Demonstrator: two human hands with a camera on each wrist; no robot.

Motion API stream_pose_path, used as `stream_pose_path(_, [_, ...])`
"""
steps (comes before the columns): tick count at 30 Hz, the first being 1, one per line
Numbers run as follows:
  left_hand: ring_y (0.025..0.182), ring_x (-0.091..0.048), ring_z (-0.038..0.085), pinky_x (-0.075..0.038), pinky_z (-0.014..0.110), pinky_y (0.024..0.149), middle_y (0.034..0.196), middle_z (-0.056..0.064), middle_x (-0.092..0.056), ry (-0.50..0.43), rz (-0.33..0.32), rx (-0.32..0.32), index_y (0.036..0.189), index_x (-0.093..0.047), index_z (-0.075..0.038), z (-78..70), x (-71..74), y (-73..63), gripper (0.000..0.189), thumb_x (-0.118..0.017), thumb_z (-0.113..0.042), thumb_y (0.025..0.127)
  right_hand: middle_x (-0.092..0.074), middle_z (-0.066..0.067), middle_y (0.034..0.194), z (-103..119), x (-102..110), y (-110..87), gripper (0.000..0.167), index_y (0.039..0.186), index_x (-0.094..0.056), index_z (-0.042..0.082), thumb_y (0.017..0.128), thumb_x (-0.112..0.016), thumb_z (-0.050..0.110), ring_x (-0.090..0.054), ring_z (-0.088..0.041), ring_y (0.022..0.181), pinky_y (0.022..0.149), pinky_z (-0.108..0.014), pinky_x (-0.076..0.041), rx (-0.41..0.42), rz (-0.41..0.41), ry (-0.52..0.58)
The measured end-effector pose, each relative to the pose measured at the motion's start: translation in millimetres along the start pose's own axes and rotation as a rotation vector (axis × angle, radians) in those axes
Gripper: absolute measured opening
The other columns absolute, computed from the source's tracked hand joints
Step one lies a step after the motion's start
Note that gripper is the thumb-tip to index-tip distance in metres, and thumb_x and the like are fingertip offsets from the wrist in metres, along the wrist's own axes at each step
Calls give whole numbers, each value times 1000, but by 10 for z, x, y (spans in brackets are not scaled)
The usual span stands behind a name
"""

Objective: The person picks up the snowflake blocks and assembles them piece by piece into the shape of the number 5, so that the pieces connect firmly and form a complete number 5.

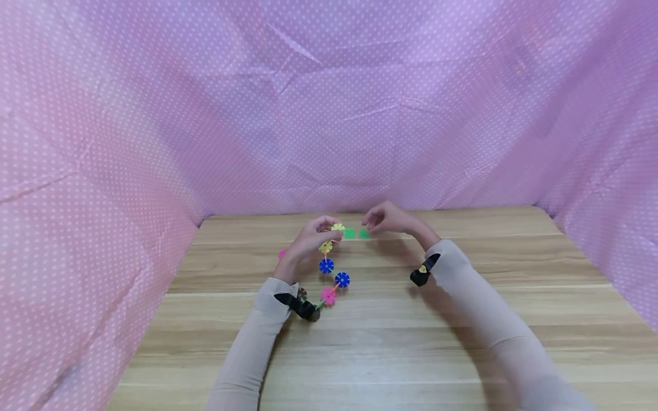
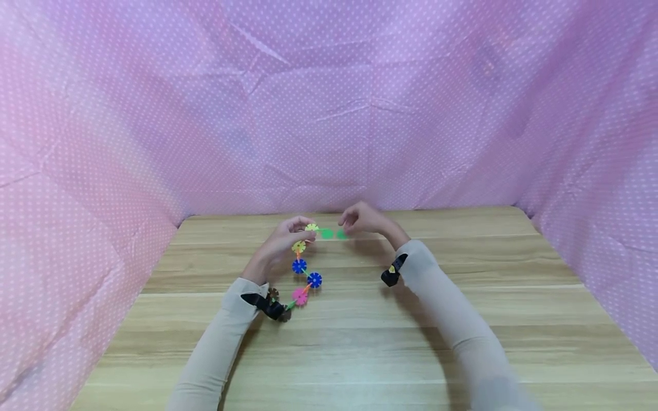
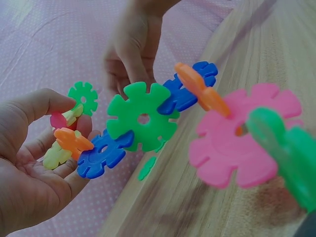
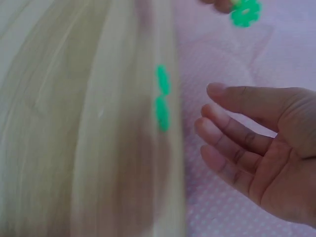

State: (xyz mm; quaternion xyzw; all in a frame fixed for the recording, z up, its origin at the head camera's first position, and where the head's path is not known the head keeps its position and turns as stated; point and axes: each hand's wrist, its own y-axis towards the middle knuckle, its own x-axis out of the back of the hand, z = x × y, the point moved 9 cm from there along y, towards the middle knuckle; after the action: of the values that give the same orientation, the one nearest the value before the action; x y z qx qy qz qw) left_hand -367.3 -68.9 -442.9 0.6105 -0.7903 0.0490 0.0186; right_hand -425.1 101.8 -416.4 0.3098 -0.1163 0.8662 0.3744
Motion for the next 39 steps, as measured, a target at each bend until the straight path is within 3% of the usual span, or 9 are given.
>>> stream_pose_path(8, [108, -62, 46, -55, 52, 99, 95, 1, -67, -18, 1, 7, 123, -63, -4, 2, 4, -7, 28, -69, -11, 97, -70, -24, 100, -183, -97, 81, 38, 117, -69, -7, 81, -81, -3, -65, -24, 89, 78, -24, -55, -89, 52, -61])
stream_pose_path(14, [102, -65, 36, -53, 57, 101, 94, 0, -67, -4, 8, -12, 123, -62, -2, -27, 0, 3, 28, -68, -9, 97, -67, -25, 106, -296, -128, 117, 43, 122, -68, -4, 82, -82, 1, -60, -22, 91, 75, -22, -51, -130, 59, -60])
stream_pose_path(23, [113, -57, 55, -55, 52, 98, 93, -1, -67, -1, 5, 4, 123, -62, -3, 4, -6, 1, 27, -68, -11, 97, -65, -17, 103, -389, -176, 128, 37, 124, -68, -2, 88, -78, 4, -55, -20, 90, 75, -23, -47, -139, 54, -72])
stream_pose_path(30, [113, -58, 53, -56, 50, 96, 94, 0, -67, 20, 10, -1, 125, -62, -2, 3, 0, 1, 30, -68, -11, 97, -68, -17, 102, -383, -177, 138, 29, 115, -71, -4, 87, -77, 3, -58, -21, 93, 79, -23, -49, -122, 39, -93])
stream_pose_path(39, [112, -61, 49, -56, 48, 96, 94, -1, -67, 27, 9, -1, 125, -63, -3, 21, 4, 6, 30, -69, -11, 97, -64, -12, 98, -439, -150, 102, 27, 107, -69, -2, 82, -81, -1, -56, -19, 91, 80, -24, -49, -179, 69, -47])
